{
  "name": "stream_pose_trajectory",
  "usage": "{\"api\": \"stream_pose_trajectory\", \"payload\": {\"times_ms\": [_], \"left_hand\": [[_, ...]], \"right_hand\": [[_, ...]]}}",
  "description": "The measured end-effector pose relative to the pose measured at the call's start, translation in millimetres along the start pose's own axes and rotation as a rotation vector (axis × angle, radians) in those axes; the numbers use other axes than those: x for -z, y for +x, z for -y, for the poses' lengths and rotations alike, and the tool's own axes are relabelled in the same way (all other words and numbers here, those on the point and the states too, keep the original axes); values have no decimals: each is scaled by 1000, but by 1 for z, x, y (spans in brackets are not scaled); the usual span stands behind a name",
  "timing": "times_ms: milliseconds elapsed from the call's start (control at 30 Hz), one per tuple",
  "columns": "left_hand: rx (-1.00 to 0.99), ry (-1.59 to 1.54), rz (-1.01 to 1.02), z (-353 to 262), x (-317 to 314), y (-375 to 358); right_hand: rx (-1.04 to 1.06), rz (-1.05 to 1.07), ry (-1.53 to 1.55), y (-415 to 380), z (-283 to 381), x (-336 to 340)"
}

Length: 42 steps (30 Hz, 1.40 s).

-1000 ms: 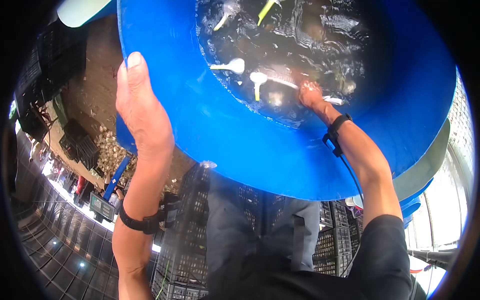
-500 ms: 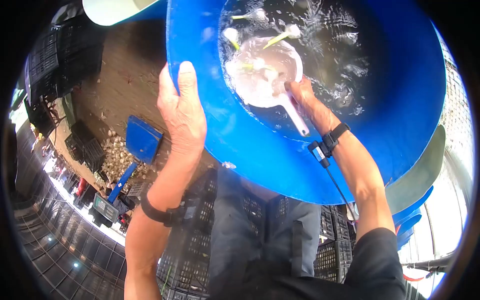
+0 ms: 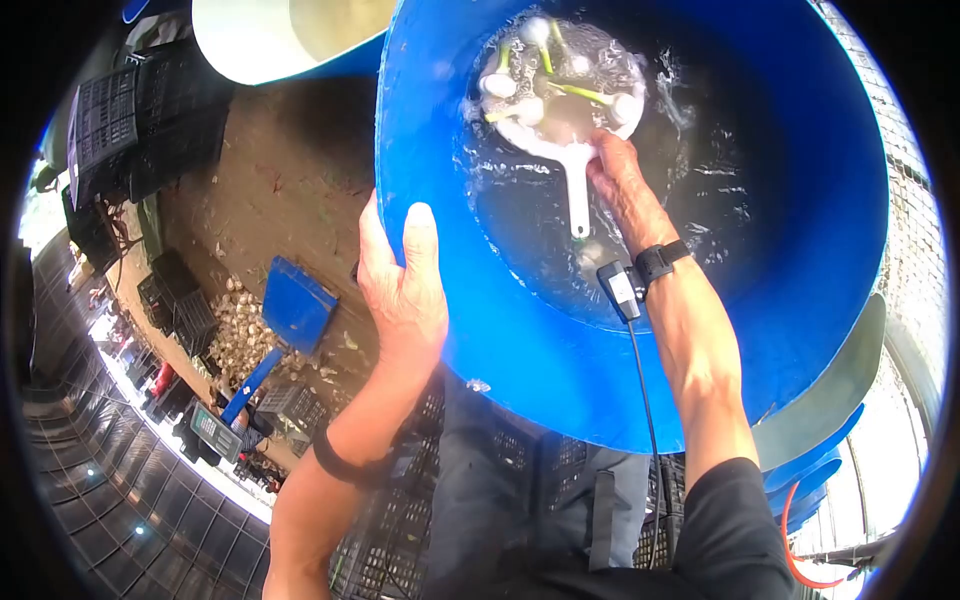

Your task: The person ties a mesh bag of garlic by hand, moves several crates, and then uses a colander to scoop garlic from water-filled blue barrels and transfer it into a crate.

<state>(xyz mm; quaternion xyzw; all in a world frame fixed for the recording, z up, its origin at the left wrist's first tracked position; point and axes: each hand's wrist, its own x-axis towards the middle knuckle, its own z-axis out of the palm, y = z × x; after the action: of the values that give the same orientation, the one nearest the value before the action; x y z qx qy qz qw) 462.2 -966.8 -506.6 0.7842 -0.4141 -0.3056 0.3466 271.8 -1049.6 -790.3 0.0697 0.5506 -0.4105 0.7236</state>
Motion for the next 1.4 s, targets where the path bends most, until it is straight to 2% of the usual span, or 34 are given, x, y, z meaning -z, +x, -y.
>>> {"api": "stream_pose_trajectory", "payload": {"times_ms": [233,367,467,567,633,700,800,833,900,1000,1033,1067,1100,1133,1200,1233,1300,1333,1367,1400], "left_hand": [[-5,-42,0,-1,-2,0],[-24,-3,-18,0,-2,0],[34,13,-26,-2,1,0],[88,-27,-11,-1,2,1],[105,-73,-29,-1,2,1],[123,-119,-13,-2,4,1],[195,-303,44,-3,18,-2],[196,-500,80,-12,27,-7],[224,-859,106,-10,71,-33],[150,-1032,127,9,124,-79],[186,-1096,90,14,139,-95],[213,-1176,62,25,153,-114],[242,-1257,35,33,165,-128],[245,-1256,32,35,170,-137],[384,-1202,-50,43,181,-147],[394,-1197,-63,57,186,-149],[526,-1002,-106,102,187,-146],[610,-975,-160,126,176,-142],[699,-936,-188,195,151,-152],[807,-925,-147,243,133,-166]], "right_hand": [[86,-10,-176,-24,72,-4],[131,22,-236,-61,90,-19],[157,63,-234,-92,95,-28],[196,25,-268,-150,99,-39],[204,49,-396,-188,102,-39],[296,2,-454,-241,101,-51],[316,82,-487,-296,97,-34],[316,134,-503,-316,90,-26],[160,62,-559,-389,70,-45],[-21,111,-554,-446,34,-63],[-85,131,-575,-462,21,-71],[-206,100,-722,-472,12,-73],[-233,113,-630,-481,-7,-76],[-299,109,-640,-482,-15,-74],[-406,133,-712,-483,-33,-83],[-395,139,-568,-474,-58,-70],[-641,222,-755,-436,-70,-72],[-669,141,-714,-409,-97,-62],[-692,55,-675,-385,-132,-38],[-732,93,-635,-367,-155,-10]]}}
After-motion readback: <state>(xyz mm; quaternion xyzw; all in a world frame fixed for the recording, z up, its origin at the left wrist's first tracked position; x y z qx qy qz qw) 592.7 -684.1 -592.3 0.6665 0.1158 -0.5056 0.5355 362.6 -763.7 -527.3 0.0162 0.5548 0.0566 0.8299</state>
